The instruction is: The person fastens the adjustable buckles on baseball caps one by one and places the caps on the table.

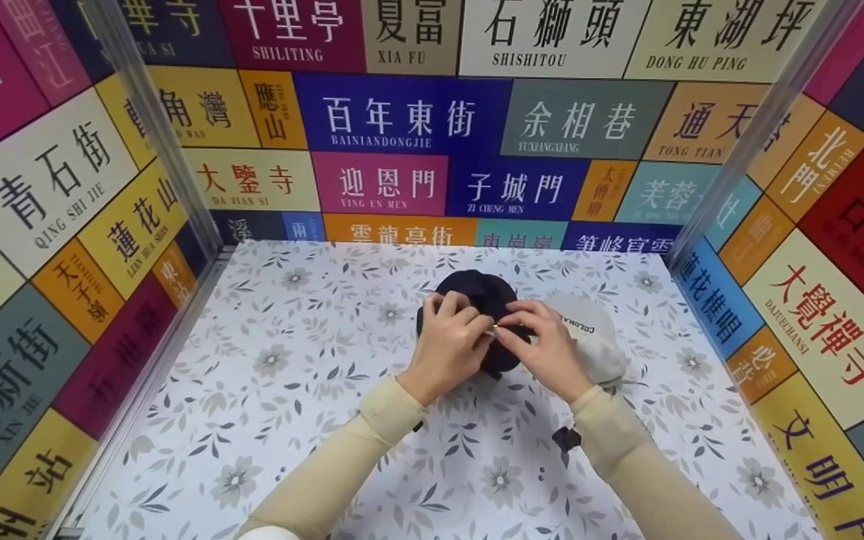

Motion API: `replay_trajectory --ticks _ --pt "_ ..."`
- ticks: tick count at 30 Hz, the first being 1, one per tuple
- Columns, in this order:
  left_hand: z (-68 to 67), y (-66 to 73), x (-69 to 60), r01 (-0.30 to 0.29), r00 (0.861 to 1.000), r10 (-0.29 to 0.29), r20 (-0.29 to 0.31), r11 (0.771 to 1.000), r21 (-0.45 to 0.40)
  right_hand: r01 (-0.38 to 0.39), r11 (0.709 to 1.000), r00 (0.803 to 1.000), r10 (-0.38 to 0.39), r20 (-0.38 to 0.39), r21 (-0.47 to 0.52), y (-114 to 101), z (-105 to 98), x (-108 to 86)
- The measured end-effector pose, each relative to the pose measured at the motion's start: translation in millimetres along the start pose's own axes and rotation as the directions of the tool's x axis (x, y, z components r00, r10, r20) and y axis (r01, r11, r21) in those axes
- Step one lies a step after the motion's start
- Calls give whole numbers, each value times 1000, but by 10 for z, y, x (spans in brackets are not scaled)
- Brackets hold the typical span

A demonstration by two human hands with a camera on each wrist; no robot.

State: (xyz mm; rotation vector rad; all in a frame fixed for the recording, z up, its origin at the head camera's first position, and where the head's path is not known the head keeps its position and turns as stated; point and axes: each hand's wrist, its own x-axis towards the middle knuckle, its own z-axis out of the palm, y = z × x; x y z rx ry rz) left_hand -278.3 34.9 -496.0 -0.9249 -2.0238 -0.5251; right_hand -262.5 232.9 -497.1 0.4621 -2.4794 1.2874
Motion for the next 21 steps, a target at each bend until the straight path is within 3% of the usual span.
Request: replay_trajectory --ticks 3,10,21 --pt "-5 3 -4 28 1000 -28 -4 998 -50 -2 1000 999 2 33 -6 -12 -1 -10" --pt "-25 15 -8 79 996 -83 -13 980 -184 -1 994 998 -6 65 111 -12 -3 -25" --pt "-42 61 33 97 995 -103 -13 966 -241 -13 988 998 4 61 155 6 0 -33"
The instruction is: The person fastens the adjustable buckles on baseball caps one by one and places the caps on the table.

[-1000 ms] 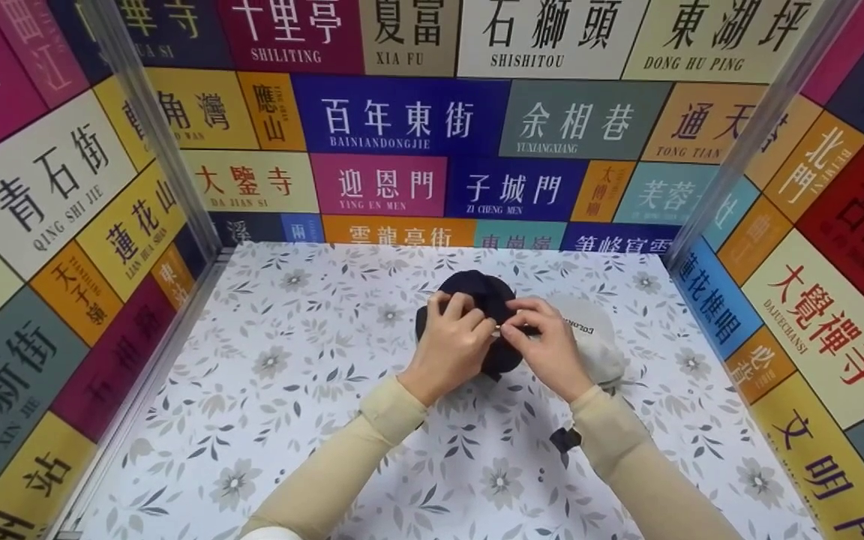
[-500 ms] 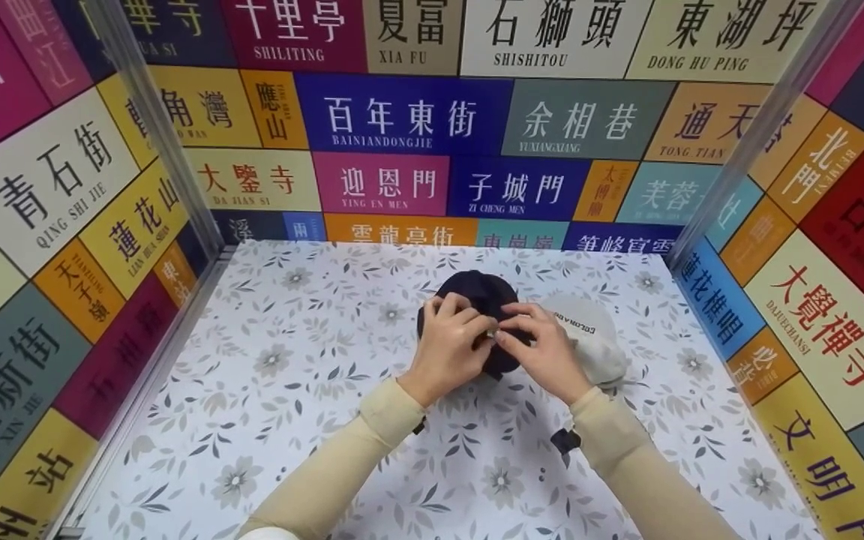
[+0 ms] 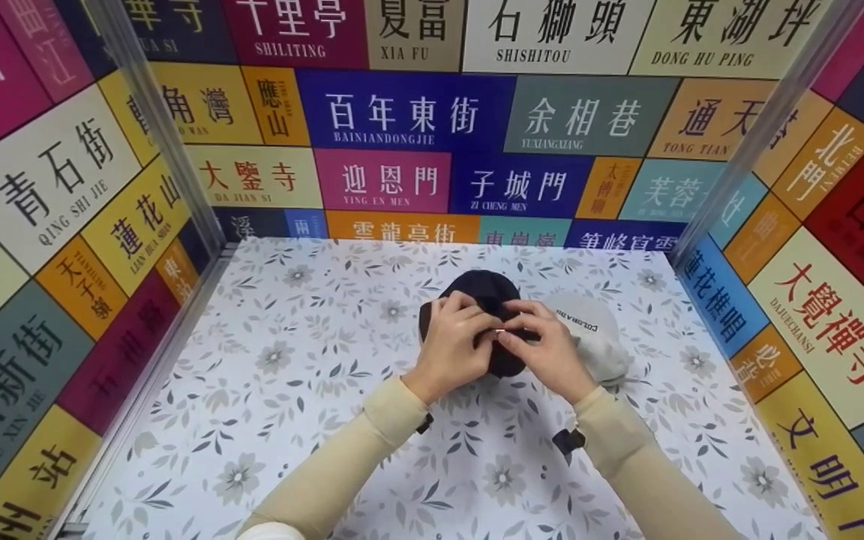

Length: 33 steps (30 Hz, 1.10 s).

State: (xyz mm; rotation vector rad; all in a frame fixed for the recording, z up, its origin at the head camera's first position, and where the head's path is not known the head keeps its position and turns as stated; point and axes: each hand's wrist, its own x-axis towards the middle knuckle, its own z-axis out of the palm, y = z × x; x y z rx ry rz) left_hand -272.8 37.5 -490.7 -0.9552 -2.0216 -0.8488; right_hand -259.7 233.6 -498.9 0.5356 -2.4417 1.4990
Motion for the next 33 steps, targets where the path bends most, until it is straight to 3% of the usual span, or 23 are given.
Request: replay_trajectory --ticks 12,24,31,33 --pt "2 81 23 68 998 -67 15 993 -93 33 999 999 -34 -26 -6 38 3 -8" --pt "-44 55 -5 85 996 -82 46 994 -62 68 998 994 -66 -92 15 61 94 -19" --pt "-52 53 -22 56 997 -53 48 997 -49 74 996 994 -70 -79 45 -321 69 -86" --pt "-64 52 -9 50 998 -48 46 998 -40 76 995 994 -71 -85 57 -324 72 -81"
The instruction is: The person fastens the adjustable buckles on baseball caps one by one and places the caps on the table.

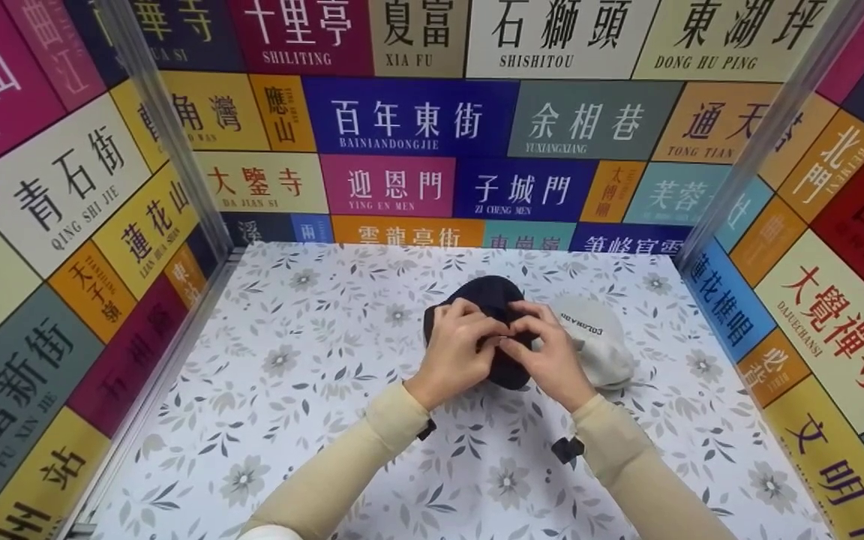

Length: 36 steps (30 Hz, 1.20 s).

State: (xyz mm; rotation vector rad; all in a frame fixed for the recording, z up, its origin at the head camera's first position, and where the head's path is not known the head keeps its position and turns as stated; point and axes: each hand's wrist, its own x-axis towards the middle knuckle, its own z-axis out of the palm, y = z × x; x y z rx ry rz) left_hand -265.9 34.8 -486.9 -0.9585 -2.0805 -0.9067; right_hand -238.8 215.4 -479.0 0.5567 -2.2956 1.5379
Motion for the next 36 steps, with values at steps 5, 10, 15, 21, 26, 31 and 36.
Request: replay_trajectory --ticks 5,10,15,21,26,31,36 --pt "-56 8 94 -23 999 23 -43 1000 3 -3 1000 1000 3 -21 22 6 17 -20" --pt "-187 -54 285 8 995 -4 -95 999 38 -13 999 1000 14 -25 33 13 24 -65" --pt "-272 -160 412 228 972 -232 40 969 94 8 999 999 -6 -45 37 -3 25 -97" --pt "-226 -226 359 445 823 -438 362 893 67 0 1000 999 1 -32 21 4 51 -158" --pt "-152 -222 277 429 777 -399 487 902 55 18 999 1000 -17 -17 36 23 63 -187" --pt "-92 -191 263 335 840 -326 434 940 57 55 997 998 -53 -38 46 30 69 -186" --pt "-23 -135 211 262 910 -268 317 963 62 75 997 996 -73 -55 25 23 75 -231"
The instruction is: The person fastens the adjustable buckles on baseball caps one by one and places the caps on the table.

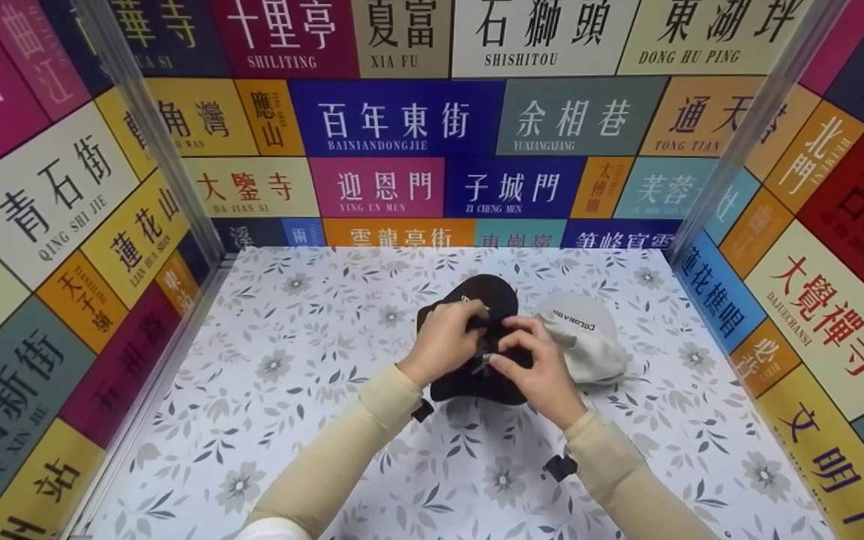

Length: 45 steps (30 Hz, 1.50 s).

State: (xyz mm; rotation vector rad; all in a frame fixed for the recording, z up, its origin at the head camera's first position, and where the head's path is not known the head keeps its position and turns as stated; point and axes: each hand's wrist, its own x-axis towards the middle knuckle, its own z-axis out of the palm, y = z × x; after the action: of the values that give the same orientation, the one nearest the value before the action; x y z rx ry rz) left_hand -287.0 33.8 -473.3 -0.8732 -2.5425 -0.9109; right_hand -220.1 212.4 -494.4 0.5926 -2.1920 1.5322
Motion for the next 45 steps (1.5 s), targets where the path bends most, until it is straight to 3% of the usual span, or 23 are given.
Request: replay_trajectory --ticks 3,7,14,21,26,29,41,45 --pt "13 46 -30 -35 996 37 -77 999 26 -7 1000 1000 7 -5 15 -20 -9 -33" --pt "-56 139 -37 -80 981 89 -171 995 60 -24 999 999 25 -23 46 -70 -55 -58" --pt "-247 271 -17 -125 954 147 -263 987 99 7 998 995 -1 -97 60 -153 -150 -93" --pt "-495 301 -11 -146 921 172 -349 984 99 -6 994 960 36 -278 110 -147 -268 -108" --pt "-723 317 19 -154 897 190 -398 981 122 -23 994 941 58 -333 109 -132 -348 -105" --pt "-827 275 41 -145 889 188 -417 980 134 -39 994 938 73 -339 107 -123 -368 -114" --pt "-1163 -54 52 -53 884 141 -445 977 205 -82 991 931 113 -348 102 -53 -418 -151" --pt "-1281 -189 71 -30 874 136 -466 973 227 -84 992 929 111 -352 92 -31 -411 -156"
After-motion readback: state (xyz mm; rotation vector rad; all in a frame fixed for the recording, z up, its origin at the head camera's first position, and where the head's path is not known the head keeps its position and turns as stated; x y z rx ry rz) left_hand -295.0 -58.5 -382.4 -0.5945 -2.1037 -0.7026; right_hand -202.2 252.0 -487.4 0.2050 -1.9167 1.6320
